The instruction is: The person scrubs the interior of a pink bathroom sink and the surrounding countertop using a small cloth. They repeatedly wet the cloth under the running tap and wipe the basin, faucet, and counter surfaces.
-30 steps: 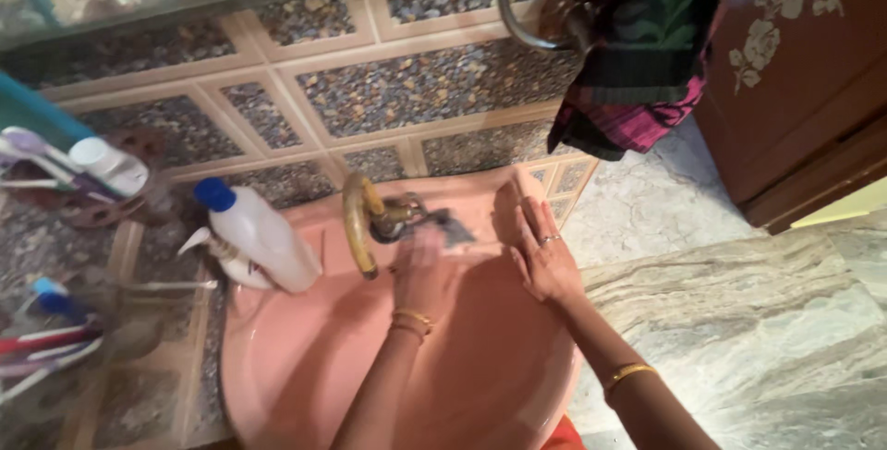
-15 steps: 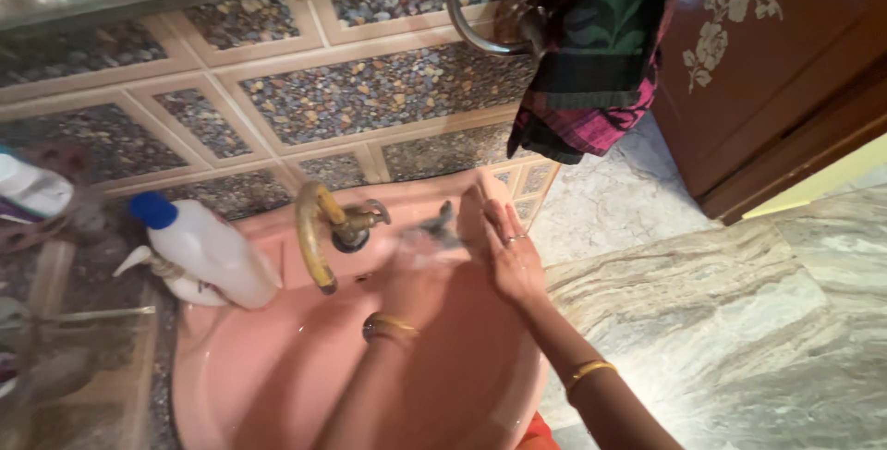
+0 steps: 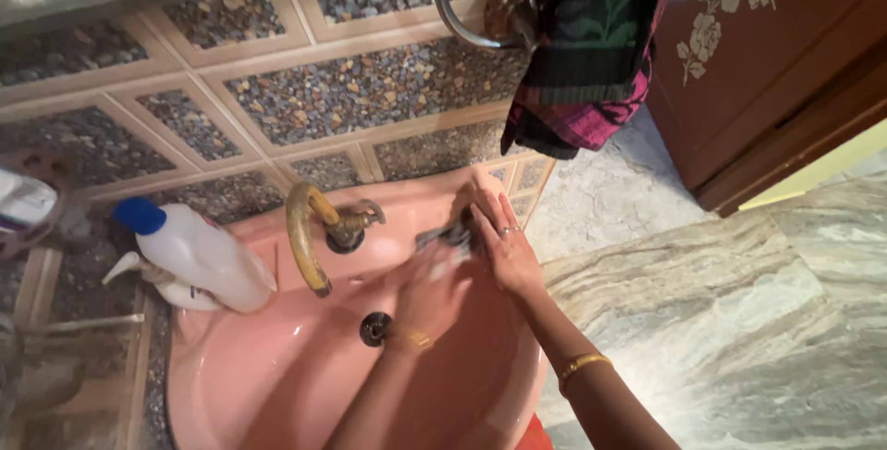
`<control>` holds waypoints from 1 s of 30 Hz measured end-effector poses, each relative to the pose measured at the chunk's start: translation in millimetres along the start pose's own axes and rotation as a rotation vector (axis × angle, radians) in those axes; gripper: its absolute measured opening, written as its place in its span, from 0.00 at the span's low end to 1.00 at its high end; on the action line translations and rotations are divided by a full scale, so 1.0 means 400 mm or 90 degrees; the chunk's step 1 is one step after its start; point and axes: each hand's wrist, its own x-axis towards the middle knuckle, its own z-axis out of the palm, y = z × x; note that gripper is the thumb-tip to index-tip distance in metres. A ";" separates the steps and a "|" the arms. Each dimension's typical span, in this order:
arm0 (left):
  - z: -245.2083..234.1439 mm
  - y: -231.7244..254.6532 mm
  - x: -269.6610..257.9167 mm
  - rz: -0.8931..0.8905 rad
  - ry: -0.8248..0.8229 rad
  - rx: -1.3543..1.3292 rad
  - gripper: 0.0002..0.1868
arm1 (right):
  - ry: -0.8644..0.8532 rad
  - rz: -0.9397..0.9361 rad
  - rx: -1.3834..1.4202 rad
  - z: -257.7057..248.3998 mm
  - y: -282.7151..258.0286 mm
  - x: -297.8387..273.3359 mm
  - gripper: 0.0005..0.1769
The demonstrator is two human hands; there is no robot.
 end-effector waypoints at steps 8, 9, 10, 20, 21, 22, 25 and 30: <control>-0.042 -0.102 0.098 -0.125 0.031 0.220 0.33 | 0.011 0.008 0.025 0.002 -0.002 0.014 0.40; -0.020 -0.080 0.124 -0.155 0.020 0.223 0.32 | 0.018 0.006 0.031 0.002 0.000 0.017 0.40; -0.001 -0.054 0.123 -0.160 -0.063 0.205 0.26 | 0.021 0.003 0.038 0.005 0.000 0.016 0.40; -0.079 -0.136 0.025 -0.118 0.115 0.185 0.34 | 0.015 -0.022 0.030 0.005 0.009 0.020 0.39; -0.072 -0.139 0.044 -0.192 0.105 0.167 0.32 | 0.017 -0.031 0.030 0.005 0.011 0.021 0.39; -0.054 -0.131 0.071 -0.267 0.093 0.150 0.31 | 0.018 -0.037 0.032 0.008 0.010 0.016 0.40; 0.001 -0.063 0.109 -0.266 -0.083 0.192 0.23 | 0.034 -0.050 0.032 0.005 0.012 0.026 0.39; 0.010 0.030 0.006 0.021 0.120 0.130 0.34 | 0.004 -0.008 0.049 -0.009 -0.009 0.026 0.41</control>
